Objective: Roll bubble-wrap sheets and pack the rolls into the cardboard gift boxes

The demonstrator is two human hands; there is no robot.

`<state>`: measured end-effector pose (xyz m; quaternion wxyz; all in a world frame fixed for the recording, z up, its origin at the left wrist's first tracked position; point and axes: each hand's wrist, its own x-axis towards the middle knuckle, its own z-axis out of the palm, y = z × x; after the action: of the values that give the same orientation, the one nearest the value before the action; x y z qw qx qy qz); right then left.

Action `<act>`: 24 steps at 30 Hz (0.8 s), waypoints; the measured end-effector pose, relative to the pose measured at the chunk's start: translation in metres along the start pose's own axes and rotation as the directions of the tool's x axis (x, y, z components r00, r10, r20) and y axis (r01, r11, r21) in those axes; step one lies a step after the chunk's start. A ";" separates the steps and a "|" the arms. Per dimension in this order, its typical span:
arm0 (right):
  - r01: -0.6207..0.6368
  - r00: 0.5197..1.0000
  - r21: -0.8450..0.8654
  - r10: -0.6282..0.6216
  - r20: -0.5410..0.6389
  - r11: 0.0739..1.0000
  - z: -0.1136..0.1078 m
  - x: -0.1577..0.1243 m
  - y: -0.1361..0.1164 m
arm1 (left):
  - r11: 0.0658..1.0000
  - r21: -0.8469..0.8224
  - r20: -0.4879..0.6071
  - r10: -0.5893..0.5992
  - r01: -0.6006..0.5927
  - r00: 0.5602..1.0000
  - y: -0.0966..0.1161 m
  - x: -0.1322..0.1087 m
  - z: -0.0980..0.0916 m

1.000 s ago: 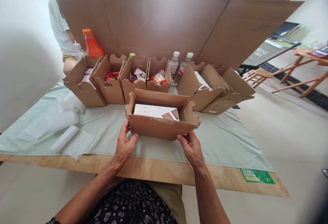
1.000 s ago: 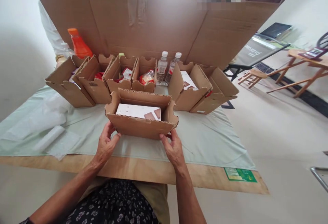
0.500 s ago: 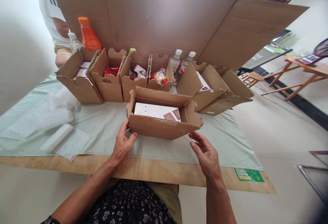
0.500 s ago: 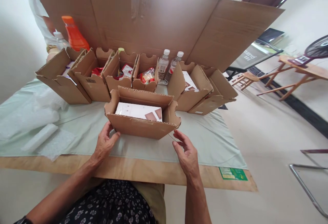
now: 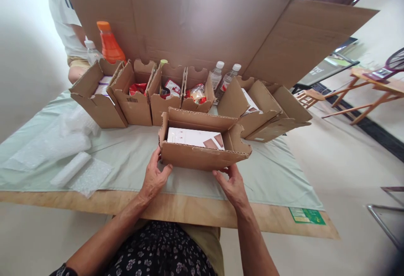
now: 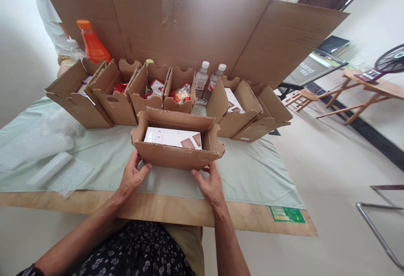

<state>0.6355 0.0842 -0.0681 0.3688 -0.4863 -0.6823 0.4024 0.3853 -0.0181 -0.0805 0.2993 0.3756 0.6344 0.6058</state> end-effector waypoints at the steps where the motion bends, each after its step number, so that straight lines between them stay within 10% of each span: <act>1: -0.002 1.000 0.010 0.002 -0.013 1.000 0.004 -0.001 0.001 | 1.000 -0.002 -0.003 0.000 0.000 1.000 0.001 -0.001 -0.001; 11: 0.007 0.996 0.025 -0.005 -0.087 1.000 0.020 0.020 -0.009 | 0.999 -0.037 -0.003 0.005 -0.005 1.000 0.012 0.024 0.005; 24: -0.001 0.955 -0.069 -0.020 -0.297 0.998 -0.026 0.034 0.024 | 0.998 0.045 0.342 0.034 -0.052 0.939 0.001 0.043 0.045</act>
<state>0.6587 0.1266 -0.0762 0.4526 -0.5504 -0.6346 0.2993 0.3994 0.0424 -0.0803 0.3813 0.4963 0.5804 0.5210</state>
